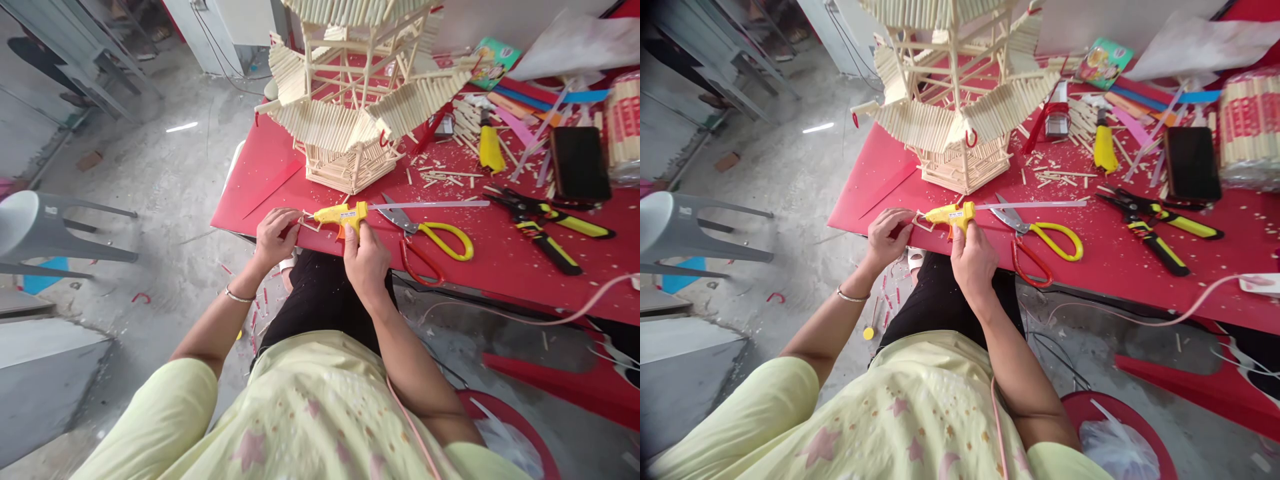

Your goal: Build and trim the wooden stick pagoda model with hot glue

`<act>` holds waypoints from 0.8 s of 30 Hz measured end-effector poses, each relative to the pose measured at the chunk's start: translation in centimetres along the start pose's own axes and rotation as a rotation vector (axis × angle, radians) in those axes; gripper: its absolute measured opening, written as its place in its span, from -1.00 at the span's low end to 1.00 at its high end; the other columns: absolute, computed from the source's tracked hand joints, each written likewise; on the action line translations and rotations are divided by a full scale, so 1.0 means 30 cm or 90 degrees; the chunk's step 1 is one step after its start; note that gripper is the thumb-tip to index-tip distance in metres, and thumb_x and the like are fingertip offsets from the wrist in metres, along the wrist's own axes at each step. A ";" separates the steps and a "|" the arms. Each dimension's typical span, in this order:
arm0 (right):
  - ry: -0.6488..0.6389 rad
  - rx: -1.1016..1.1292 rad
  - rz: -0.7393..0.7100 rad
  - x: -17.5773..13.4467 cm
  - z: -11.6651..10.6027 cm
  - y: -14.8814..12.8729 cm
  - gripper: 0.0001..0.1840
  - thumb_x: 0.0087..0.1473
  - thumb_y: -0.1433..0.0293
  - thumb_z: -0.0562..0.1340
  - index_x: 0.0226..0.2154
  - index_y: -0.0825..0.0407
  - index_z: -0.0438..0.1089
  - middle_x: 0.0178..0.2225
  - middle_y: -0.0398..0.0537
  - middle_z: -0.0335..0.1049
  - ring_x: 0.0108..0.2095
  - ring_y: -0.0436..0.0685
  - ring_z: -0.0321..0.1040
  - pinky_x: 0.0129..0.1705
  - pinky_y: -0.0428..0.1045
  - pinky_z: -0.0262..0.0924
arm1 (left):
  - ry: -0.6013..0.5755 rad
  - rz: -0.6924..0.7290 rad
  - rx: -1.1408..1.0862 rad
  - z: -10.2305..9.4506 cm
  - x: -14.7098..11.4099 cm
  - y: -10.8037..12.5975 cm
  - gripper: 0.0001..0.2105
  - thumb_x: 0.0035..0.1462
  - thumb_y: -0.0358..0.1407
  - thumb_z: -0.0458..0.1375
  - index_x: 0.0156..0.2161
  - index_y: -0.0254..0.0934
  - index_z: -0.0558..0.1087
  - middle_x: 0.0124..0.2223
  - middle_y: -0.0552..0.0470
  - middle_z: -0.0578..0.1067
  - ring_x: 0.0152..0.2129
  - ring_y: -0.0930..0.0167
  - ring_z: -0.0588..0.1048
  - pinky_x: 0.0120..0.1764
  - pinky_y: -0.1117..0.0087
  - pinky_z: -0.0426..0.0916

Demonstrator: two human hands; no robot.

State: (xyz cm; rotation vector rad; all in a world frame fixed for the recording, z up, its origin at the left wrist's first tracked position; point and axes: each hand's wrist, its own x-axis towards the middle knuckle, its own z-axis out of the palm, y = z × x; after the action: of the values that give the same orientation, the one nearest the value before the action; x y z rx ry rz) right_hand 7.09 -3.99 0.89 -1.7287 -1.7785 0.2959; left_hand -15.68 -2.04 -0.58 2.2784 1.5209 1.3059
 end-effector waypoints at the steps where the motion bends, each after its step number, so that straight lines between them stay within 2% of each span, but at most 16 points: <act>1: -0.002 -0.003 0.004 0.002 0.001 -0.002 -0.30 0.50 0.01 -0.09 0.12 0.20 0.49 -0.10 0.27 0.63 -0.20 0.26 0.57 -0.28 0.02 0.14 | 0.002 0.001 0.000 0.000 0.001 0.001 -0.79 0.37 -0.27 0.13 -0.03 -0.24 0.57 -0.06 -0.12 0.67 -0.09 0.27 0.62 0.04 0.17 0.53; 9: -0.051 0.023 0.014 0.039 0.006 -0.025 -0.32 0.49 0.00 -0.08 0.06 0.14 0.52 -0.11 0.23 0.65 -0.19 0.24 0.56 -0.25 0.00 0.14 | 0.011 -0.018 0.038 0.004 0.007 0.008 -0.76 0.37 -0.22 0.11 -0.03 -0.25 0.57 -0.06 -0.14 0.67 -0.08 0.25 0.62 0.05 0.15 0.53; 18: -0.052 0.040 0.015 0.034 0.010 -0.016 -0.24 0.48 -0.05 -0.13 0.10 0.16 0.52 -0.04 0.28 0.64 -0.15 0.28 0.57 -0.21 0.03 0.17 | 0.007 -0.019 0.031 0.012 -0.010 -0.011 -0.69 0.26 -0.37 0.09 0.04 -0.26 0.55 -0.01 -0.15 0.65 -0.03 0.22 0.59 0.09 0.11 0.51; 24: -0.062 0.040 0.019 0.040 0.010 -0.013 -0.20 0.46 -0.07 -0.15 0.10 0.15 0.53 -0.02 0.29 0.64 -0.15 0.29 0.57 -0.20 0.03 0.17 | 0.025 0.007 0.018 0.006 -0.008 -0.003 -0.68 0.22 -0.42 0.10 0.04 -0.29 0.56 -0.05 -0.15 0.65 -0.07 0.24 0.58 0.05 0.15 0.52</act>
State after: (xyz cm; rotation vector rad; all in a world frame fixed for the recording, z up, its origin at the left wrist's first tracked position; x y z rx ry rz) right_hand 6.69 -2.81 1.21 -1.7249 -1.7933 0.4505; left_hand -15.65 -2.11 -0.87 2.2938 1.5518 1.3480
